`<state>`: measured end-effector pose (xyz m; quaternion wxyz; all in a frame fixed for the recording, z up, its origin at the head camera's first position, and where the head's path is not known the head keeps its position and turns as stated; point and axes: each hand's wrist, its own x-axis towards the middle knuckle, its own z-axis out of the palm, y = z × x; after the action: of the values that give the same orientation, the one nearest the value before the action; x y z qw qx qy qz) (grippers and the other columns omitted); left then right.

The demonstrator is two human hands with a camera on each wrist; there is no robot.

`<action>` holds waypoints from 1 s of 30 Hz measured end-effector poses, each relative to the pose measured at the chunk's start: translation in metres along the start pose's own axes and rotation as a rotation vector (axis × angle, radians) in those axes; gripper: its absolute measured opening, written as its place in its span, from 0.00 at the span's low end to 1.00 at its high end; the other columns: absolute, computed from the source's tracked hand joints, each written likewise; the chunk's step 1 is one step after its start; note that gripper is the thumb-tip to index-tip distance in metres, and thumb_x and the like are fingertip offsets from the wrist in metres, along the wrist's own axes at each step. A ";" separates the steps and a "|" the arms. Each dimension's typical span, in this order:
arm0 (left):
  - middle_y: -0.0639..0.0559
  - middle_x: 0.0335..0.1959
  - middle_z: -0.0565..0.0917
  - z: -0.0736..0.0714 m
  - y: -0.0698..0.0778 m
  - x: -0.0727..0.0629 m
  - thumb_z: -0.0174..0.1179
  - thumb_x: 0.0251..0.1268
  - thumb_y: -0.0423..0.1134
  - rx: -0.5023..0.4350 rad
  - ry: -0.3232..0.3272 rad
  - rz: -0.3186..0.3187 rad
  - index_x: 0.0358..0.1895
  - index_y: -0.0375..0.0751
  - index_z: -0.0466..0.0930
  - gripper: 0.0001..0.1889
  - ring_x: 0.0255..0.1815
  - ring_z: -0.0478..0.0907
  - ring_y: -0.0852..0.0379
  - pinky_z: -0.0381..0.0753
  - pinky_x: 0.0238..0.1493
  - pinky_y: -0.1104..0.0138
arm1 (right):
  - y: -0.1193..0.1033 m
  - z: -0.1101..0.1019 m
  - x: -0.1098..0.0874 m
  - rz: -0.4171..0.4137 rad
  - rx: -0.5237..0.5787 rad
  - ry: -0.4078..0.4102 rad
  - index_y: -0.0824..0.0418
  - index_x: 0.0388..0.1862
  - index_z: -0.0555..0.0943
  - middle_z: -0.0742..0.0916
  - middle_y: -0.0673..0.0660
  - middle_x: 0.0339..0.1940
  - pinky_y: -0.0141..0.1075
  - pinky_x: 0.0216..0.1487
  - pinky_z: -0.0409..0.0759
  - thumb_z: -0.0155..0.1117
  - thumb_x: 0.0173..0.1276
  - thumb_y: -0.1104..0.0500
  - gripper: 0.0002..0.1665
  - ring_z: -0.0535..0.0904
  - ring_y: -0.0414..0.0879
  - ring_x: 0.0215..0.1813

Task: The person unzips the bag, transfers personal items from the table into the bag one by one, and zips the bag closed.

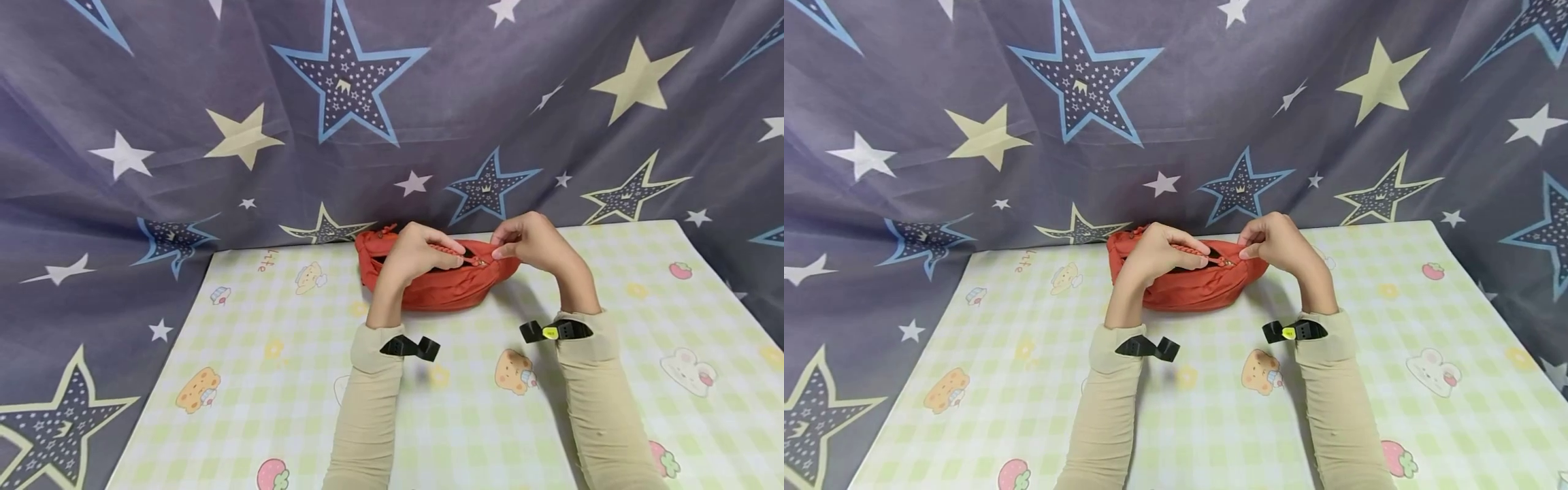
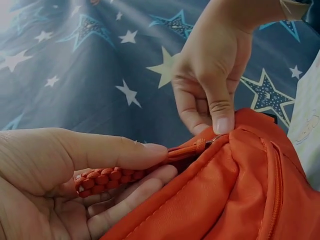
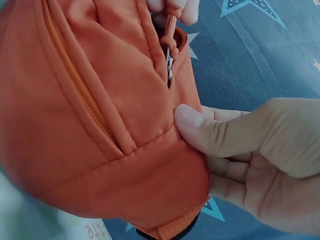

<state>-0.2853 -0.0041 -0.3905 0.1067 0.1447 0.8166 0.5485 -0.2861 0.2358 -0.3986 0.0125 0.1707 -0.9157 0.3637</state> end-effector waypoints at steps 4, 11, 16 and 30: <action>0.46 0.31 0.91 -0.008 -0.002 -0.001 0.77 0.49 0.30 -0.014 -0.013 0.011 0.35 0.40 0.94 0.07 0.33 0.87 0.54 0.87 0.36 0.67 | 0.000 -0.001 0.001 0.001 0.006 0.008 0.66 0.31 0.88 0.90 0.60 0.28 0.27 0.27 0.74 0.76 0.60 0.69 0.04 0.77 0.40 0.27; 0.53 0.24 0.89 -0.037 -0.007 -0.013 0.76 0.49 0.29 -0.088 0.044 -0.016 0.36 0.38 0.93 0.09 0.31 0.88 0.55 0.83 0.35 0.68 | 0.001 -0.001 0.000 0.020 0.021 -0.002 0.66 0.31 0.88 0.90 0.60 0.28 0.27 0.28 0.74 0.76 0.59 0.69 0.04 0.77 0.41 0.28; 0.57 0.21 0.88 -0.045 -0.014 -0.013 0.75 0.51 0.28 -0.146 -0.007 -0.033 0.40 0.34 0.92 0.11 0.30 0.88 0.58 0.85 0.37 0.68 | 0.004 -0.002 -0.001 0.026 0.015 -0.023 0.66 0.32 0.88 0.90 0.59 0.28 0.29 0.28 0.74 0.76 0.60 0.69 0.04 0.77 0.41 0.28; 0.48 0.34 0.89 -0.066 -0.033 -0.013 0.72 0.55 0.24 -0.225 -0.005 -0.052 0.46 0.26 0.88 0.14 0.29 0.89 0.59 0.90 0.43 0.64 | 0.001 -0.003 -0.002 0.025 0.030 -0.042 0.66 0.32 0.88 0.90 0.59 0.29 0.29 0.28 0.75 0.77 0.59 0.68 0.04 0.77 0.41 0.28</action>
<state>-0.2990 -0.0774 -0.3966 0.1384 0.1121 0.7531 0.6333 -0.2849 0.2390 -0.3969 -0.0139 0.1670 -0.9123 0.3738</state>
